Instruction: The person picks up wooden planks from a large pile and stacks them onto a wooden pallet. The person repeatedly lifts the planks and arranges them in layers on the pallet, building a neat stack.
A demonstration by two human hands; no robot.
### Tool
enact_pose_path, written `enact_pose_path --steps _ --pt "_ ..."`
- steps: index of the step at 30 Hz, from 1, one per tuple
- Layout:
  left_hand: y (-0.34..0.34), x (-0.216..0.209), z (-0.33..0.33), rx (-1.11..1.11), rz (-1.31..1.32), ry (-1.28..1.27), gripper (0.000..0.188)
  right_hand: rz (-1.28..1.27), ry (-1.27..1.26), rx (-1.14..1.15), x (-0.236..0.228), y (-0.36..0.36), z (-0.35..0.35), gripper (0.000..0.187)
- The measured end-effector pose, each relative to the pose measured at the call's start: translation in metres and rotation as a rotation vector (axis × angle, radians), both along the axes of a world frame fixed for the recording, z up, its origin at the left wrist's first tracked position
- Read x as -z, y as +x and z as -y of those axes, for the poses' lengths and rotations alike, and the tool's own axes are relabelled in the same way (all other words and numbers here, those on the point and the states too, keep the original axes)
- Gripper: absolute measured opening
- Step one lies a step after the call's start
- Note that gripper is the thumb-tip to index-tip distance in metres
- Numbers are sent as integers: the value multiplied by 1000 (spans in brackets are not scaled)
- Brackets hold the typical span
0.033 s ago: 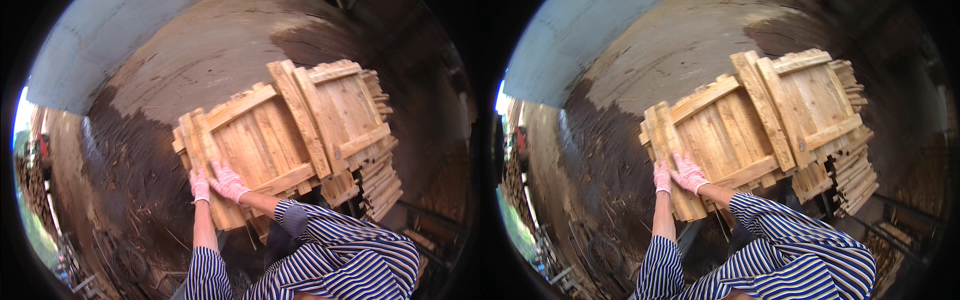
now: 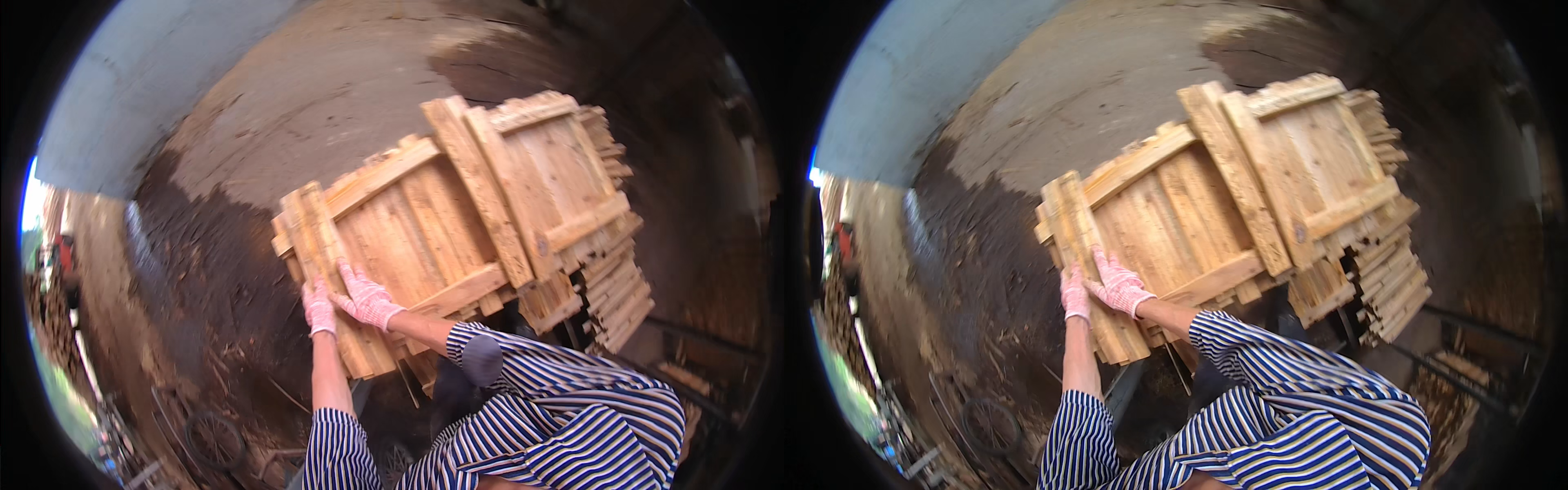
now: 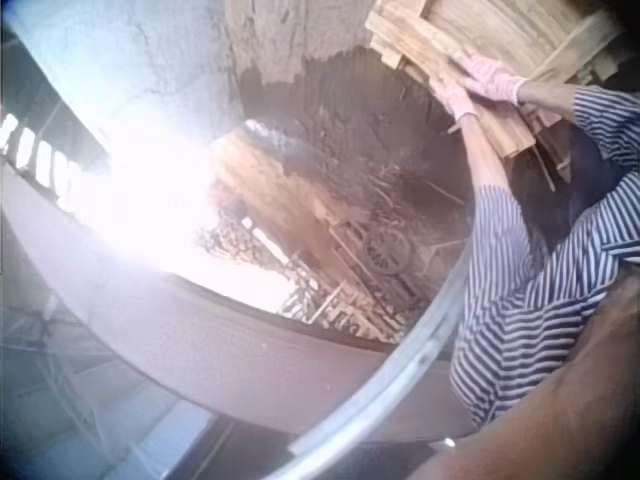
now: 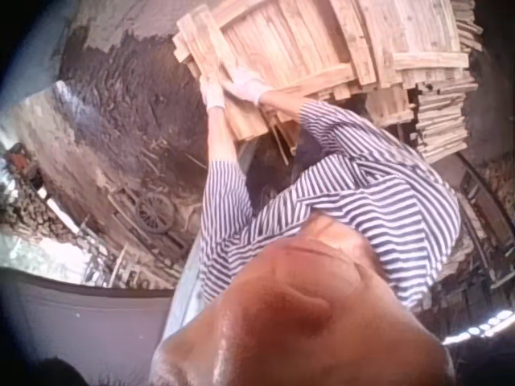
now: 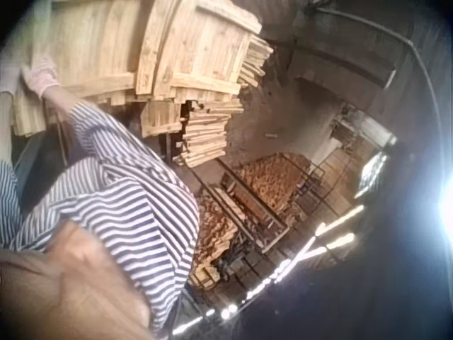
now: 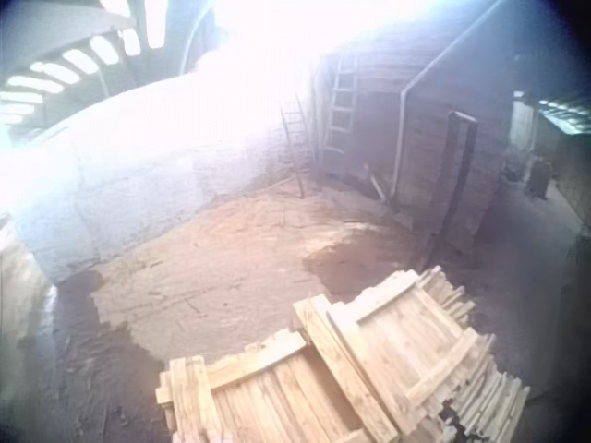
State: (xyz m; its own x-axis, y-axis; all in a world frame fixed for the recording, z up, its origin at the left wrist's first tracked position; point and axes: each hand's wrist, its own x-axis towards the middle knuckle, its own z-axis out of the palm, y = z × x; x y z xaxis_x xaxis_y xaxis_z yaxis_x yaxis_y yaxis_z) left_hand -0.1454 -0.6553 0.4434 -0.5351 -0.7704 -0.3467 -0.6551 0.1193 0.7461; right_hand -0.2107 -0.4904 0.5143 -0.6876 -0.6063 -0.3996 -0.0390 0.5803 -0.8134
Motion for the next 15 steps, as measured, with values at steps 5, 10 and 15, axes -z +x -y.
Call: enact_pose_path --steps 5,10,15 --pt "13 0 3 -192 -108 344 57 -721 320 315 15 -103 -125 79" --pt "3 11 4 -62 -59 337 69 -391 523 463 9 -207 -303 77" --pt "3 -8 2 -93 -41 338 61 -200 462 424 -20 -225 -290 83"
